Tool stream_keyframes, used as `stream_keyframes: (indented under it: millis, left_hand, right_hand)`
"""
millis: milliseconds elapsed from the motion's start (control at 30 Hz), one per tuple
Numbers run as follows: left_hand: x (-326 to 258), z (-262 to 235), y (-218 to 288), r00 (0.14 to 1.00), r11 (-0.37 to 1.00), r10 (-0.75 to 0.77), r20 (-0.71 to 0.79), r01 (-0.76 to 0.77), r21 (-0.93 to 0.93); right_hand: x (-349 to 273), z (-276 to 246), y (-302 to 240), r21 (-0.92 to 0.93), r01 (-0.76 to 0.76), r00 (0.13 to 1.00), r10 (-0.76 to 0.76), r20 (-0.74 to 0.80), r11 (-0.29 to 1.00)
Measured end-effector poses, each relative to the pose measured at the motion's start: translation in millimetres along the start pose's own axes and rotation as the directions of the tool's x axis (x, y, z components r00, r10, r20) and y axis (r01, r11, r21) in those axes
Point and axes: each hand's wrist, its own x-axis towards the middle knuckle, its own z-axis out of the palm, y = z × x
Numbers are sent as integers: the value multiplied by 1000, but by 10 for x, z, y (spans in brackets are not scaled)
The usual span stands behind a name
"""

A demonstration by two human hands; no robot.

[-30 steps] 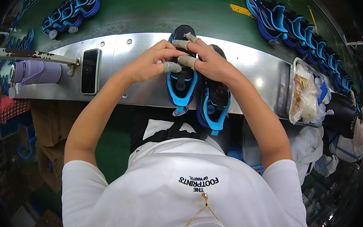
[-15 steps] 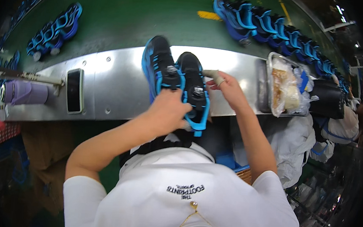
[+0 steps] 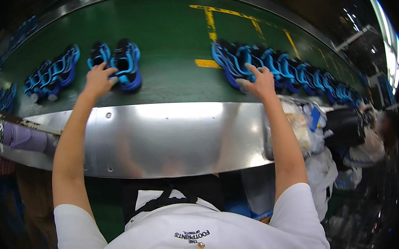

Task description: The person cleans and presses the dials and tongues of pairs of shoes by hand, then sets each finished pair onto the conveyor surface.

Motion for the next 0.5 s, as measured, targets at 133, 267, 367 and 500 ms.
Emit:
stream_keyframes:
  millis: [133, 267, 367, 500]
  left_hand:
    - [-214, 102, 297, 915, 947, 136, -381, -233, -222]
    - [-1082, 55, 565, 912, 895, 47, -408, -220, -389]
    - [-1710, 78, 662, 970, 801, -116, -216, -37, -597]
    - [-2077, 99, 1033, 978, 596, -204, 50, 165, -786]
  right_hand:
    - [239, 361, 322, 66, -9, 999, 7, 35, 998]
    - [357, 209, 518, -166, 134, 988, -145, -56, 977]
    - [434, 92, 812, -264, -14, 999, 2, -44, 964]
    - [544, 205, 928, -354, 27, 976, 52, 211, 935]
